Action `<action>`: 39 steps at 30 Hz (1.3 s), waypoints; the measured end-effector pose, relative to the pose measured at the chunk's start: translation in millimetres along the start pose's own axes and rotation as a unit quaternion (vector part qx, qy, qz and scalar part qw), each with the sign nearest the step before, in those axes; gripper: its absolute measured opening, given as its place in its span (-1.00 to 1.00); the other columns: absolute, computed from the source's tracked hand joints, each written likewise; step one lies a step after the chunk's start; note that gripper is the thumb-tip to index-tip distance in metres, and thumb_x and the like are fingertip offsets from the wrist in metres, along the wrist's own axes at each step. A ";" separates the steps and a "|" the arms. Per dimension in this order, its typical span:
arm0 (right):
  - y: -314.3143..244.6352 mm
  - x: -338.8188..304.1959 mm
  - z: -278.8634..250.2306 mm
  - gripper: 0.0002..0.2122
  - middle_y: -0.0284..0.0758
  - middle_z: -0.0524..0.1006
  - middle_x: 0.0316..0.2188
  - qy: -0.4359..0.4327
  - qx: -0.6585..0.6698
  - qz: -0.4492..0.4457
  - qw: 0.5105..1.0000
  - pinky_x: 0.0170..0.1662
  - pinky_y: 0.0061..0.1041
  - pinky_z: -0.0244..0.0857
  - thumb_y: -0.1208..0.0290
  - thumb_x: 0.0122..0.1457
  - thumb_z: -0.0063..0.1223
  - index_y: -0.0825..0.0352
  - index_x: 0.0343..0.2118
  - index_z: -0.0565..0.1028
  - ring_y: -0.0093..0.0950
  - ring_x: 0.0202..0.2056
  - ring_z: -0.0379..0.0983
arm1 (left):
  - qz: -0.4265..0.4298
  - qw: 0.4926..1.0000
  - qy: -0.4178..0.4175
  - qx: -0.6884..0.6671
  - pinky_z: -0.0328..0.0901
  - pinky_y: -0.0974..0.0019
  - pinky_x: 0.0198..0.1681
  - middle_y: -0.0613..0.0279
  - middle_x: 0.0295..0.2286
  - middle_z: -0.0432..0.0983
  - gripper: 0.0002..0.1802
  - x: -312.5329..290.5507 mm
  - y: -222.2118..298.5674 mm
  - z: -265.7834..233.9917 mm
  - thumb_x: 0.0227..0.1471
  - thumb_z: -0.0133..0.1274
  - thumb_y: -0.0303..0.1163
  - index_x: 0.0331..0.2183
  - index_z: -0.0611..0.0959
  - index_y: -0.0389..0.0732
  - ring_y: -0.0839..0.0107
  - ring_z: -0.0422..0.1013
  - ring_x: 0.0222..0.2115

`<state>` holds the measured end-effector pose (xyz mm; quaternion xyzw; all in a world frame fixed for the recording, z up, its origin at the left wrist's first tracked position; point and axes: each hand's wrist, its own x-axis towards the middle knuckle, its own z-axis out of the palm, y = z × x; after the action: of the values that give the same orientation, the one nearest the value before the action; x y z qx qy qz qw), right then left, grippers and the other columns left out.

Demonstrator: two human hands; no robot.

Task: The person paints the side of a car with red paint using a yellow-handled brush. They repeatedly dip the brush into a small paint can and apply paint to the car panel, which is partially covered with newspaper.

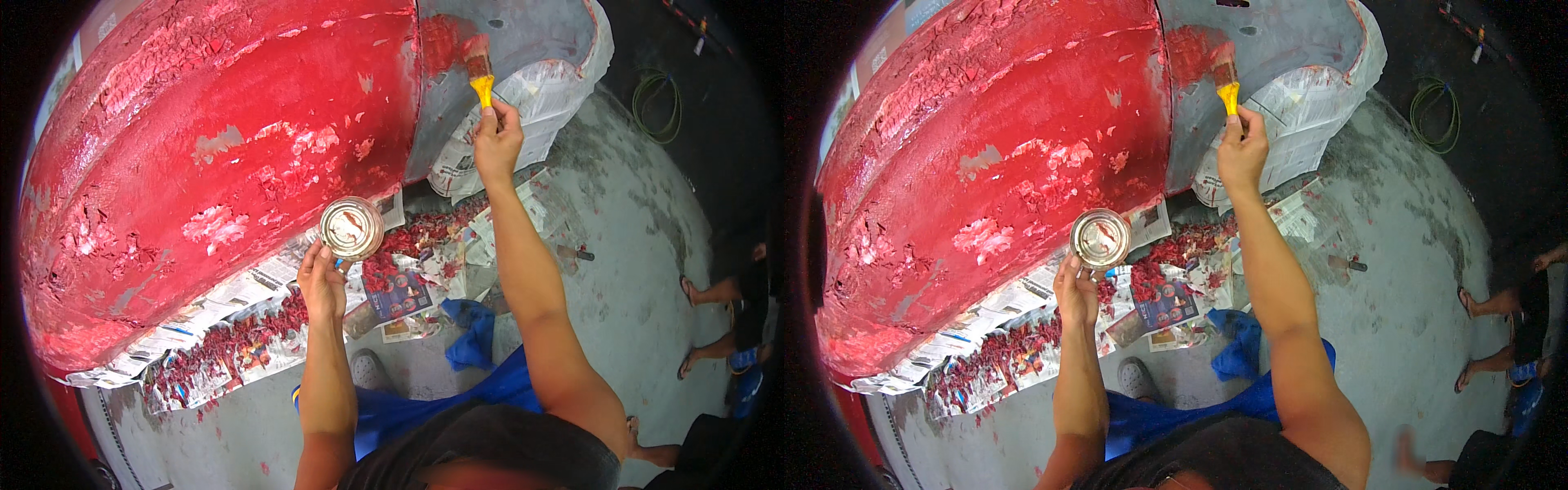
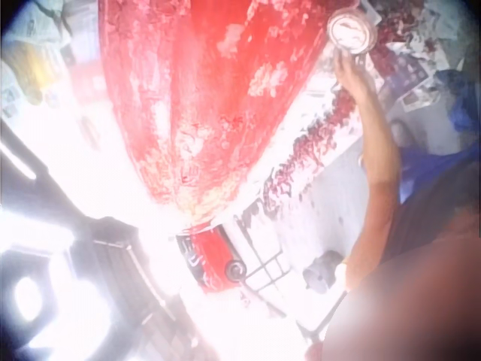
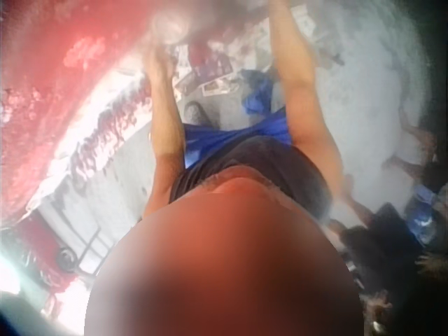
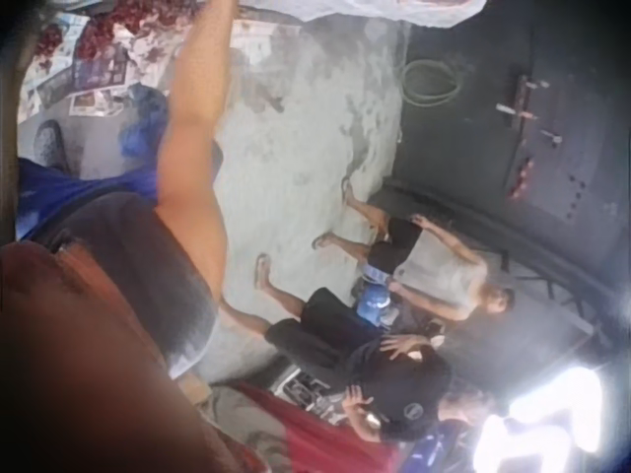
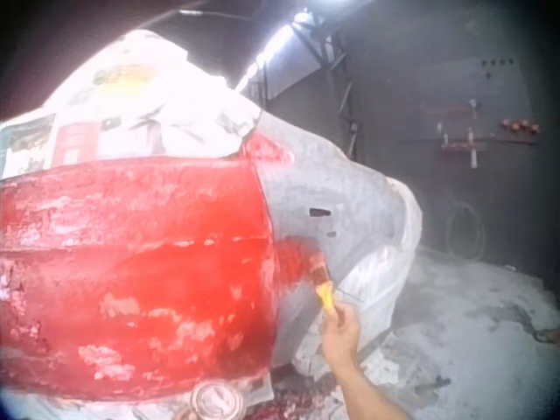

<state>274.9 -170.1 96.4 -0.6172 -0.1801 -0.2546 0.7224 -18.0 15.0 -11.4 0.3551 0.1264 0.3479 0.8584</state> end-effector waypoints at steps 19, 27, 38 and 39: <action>21.5 30.6 24.4 -0.81 -0.05 0.57 -0.24 0.026 -0.256 -0.192 0.947 -0.09 -0.17 0.38 0.53 0.22 0.16 0.45 -0.12 0.57 -0.08 -0.19 0.54 | 0.002 1.000 0.022 0.009 0.51 -0.05 -0.02 0.08 -0.09 0.61 -0.65 0.9 14.6 -1.0 0.21 0.16 -0.50 0.02 0.57 -0.33 0.26 0.56 -0.08; 19.3 36.2 9.1 -0.79 -0.13 0.58 -0.27 0.029 -0.220 -0.154 0.963 -0.15 -0.29 0.40 0.53 0.23 0.18 0.44 -0.10 0.58 -0.22 -0.26 0.55 | -0.005 0.999 0.033 0.029 0.51 -0.02 -0.02 0.09 -0.09 0.61 -0.64 -2.0 13.1 0.5 0.21 0.19 -0.50 0.03 0.57 -0.33 0.27 0.56 -0.10; 10.8 36.7 21.8 -0.78 -0.06 0.52 -0.21 0.009 -0.190 -0.180 0.965 -0.07 -0.22 0.38 0.57 0.19 0.17 0.43 -0.10 0.55 -0.10 -0.16 0.51 | -0.003 0.999 0.032 0.034 0.50 -0.04 -0.02 0.07 -0.08 0.59 -0.61 -3.5 14.4 1.0 0.21 0.20 -0.48 0.04 0.54 -0.37 0.27 0.55 -0.08; 12.4 35.4 23.7 -0.77 -0.06 0.51 -0.20 0.009 -0.206 -0.155 0.966 -0.04 -0.20 0.36 0.58 0.19 0.17 0.43 -0.09 0.54 -0.08 -0.14 0.49 | -0.003 0.999 0.032 0.035 0.50 -0.05 -0.02 0.07 -0.08 0.58 -0.60 -3.6 14.9 1.6 0.21 0.20 -0.48 0.05 0.54 -0.37 0.26 0.55 -0.08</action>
<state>312.0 -150.6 111.0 -0.7147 -0.2111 -0.4005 0.5332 -27.4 19.2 0.1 0.3732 0.1672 0.3523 0.8418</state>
